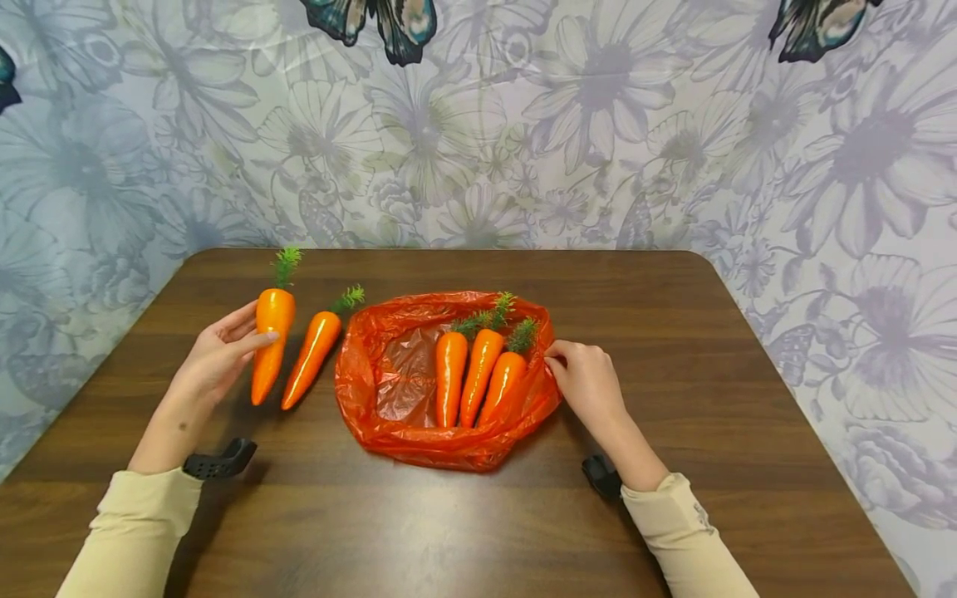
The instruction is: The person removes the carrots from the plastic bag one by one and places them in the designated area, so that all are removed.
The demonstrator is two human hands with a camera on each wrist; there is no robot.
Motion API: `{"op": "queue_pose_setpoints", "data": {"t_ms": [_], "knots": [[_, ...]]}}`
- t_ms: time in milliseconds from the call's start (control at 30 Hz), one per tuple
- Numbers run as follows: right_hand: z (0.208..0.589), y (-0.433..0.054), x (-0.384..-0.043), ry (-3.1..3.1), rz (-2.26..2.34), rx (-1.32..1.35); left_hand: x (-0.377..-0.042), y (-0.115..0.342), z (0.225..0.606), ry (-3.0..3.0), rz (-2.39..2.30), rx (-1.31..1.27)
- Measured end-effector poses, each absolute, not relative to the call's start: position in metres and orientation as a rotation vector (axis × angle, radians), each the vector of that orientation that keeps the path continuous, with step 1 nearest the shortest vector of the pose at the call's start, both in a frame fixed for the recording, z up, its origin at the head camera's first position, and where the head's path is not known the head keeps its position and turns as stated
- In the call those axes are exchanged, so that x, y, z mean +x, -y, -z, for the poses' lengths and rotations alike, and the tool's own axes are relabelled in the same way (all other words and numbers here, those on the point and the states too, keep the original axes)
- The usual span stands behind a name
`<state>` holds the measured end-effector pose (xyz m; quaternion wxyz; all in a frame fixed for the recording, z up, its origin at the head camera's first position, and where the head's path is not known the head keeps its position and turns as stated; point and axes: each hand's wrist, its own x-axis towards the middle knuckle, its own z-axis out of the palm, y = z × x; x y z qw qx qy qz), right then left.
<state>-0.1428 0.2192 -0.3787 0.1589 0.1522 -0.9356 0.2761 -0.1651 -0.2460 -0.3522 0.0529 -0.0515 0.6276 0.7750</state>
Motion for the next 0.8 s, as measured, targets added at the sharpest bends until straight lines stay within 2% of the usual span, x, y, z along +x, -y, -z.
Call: {"op": "queue_pose_setpoints", "data": {"t_ms": [233, 800], "knots": [[0.379, -0.219, -0.143, 2.684, -0.787, 0.425, -0.173, 0.26, 0.362, -1.938, -2.242, -0.205], [0.378, -0.219, -0.143, 2.698, -0.784, 0.42, -0.186, 0.263, 0.378, -2.2, -1.861, -0.132]]}}
